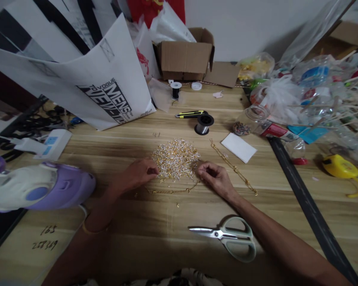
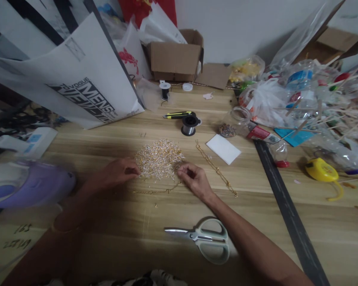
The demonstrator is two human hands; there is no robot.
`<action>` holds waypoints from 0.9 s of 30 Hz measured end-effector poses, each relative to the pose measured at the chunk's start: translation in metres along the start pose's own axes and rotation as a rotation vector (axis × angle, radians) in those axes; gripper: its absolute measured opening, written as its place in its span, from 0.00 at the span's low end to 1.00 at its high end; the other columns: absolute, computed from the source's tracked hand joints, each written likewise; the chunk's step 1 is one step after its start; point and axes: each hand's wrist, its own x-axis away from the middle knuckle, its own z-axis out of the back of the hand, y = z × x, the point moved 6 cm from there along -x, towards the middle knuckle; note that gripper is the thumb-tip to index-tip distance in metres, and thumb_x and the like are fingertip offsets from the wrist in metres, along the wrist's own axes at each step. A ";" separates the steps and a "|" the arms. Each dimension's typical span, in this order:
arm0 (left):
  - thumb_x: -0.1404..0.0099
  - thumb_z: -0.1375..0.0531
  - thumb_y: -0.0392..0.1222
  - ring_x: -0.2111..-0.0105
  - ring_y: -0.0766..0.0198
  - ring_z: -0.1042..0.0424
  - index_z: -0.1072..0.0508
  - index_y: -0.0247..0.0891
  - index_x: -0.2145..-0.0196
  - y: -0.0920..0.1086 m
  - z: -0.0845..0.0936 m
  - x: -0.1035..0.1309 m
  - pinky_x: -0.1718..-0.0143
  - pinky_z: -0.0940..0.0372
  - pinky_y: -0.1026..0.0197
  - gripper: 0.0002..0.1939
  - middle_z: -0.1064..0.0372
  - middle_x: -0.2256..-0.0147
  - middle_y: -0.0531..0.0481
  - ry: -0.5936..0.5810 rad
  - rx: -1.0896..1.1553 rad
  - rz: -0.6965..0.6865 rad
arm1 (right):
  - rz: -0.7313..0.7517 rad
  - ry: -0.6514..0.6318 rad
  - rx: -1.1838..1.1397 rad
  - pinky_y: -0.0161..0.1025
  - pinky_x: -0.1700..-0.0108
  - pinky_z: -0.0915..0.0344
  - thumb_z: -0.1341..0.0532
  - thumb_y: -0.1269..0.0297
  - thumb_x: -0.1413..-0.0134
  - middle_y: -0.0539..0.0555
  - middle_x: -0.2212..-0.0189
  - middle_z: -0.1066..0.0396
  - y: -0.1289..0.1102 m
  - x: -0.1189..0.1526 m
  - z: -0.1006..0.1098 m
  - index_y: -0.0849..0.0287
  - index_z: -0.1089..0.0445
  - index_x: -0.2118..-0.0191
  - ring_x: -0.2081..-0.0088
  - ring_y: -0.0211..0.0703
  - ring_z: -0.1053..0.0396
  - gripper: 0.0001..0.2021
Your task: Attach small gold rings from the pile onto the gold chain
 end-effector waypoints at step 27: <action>0.37 0.47 0.38 0.66 0.62 0.36 0.29 0.36 0.74 0.024 -0.006 -0.006 0.61 0.43 0.60 0.10 0.33 0.71 0.49 0.082 -0.127 -0.119 | 0.001 0.003 0.014 0.32 0.76 0.47 0.39 0.59 0.50 0.48 0.78 0.40 -0.004 0.000 0.000 0.62 0.34 0.71 0.78 0.33 0.45 0.10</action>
